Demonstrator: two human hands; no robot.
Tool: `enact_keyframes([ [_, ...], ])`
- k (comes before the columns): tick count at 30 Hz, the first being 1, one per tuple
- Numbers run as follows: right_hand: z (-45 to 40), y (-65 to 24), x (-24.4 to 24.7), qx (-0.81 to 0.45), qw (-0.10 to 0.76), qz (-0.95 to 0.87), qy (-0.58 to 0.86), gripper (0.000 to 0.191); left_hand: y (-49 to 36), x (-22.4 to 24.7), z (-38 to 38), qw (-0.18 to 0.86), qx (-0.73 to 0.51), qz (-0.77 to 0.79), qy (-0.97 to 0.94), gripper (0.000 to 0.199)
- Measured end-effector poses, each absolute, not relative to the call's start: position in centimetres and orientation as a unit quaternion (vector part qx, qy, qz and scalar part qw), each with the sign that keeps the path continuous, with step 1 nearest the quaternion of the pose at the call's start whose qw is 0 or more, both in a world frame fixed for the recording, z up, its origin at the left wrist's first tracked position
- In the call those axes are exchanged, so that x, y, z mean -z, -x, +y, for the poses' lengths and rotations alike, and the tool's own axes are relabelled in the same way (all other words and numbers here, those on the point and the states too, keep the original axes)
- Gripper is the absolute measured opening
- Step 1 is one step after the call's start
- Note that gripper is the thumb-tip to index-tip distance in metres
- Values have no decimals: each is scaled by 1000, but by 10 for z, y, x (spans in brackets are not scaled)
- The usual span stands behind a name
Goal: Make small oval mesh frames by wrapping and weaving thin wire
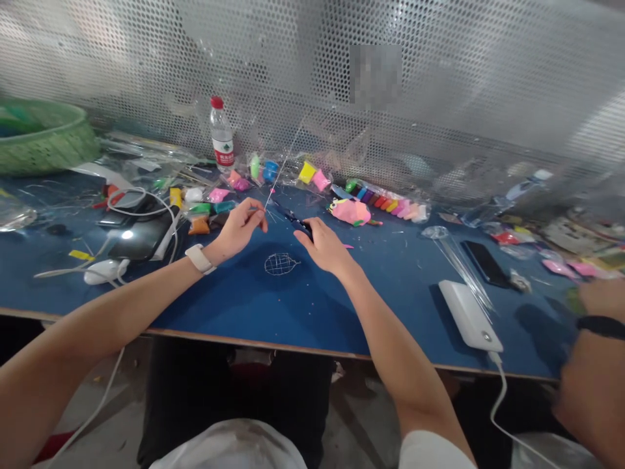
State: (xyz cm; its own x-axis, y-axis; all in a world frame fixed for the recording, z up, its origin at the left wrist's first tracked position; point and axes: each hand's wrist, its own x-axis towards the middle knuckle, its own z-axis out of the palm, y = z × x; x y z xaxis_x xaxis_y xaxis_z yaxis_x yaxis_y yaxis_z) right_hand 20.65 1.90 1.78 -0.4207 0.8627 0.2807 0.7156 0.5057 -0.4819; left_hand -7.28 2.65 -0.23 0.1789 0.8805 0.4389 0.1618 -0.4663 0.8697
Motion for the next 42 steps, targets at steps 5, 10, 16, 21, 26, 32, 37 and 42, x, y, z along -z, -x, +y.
enact_keyframes([
  [5,14,-213,-11,-171,262,-816,486,81,74,4,27,351,-493,375,-702,5],
  [10,11,-215,-6,-168,246,-823,484,84,73,4,20,336,-444,374,-742,6],
  [16,6,-204,-8,-180,229,-821,492,84,70,3,13,308,-409,383,-769,8],
  [21,0,-199,-14,-210,247,-808,491,80,71,0,14,312,-400,371,-778,20],
  [26,-1,-198,-12,-206,260,-809,485,91,72,0,16,340,-416,347,-769,23],
  [32,4,-202,-7,-193,264,-818,474,85,75,5,21,372,-408,328,-767,31],
  [37,6,-204,-7,-188,271,-819,470,86,77,6,22,368,-388,321,-781,43],
  [42,5,-203,-8,-190,276,-815,474,85,78,5,23,372,-381,310,-787,48],
])
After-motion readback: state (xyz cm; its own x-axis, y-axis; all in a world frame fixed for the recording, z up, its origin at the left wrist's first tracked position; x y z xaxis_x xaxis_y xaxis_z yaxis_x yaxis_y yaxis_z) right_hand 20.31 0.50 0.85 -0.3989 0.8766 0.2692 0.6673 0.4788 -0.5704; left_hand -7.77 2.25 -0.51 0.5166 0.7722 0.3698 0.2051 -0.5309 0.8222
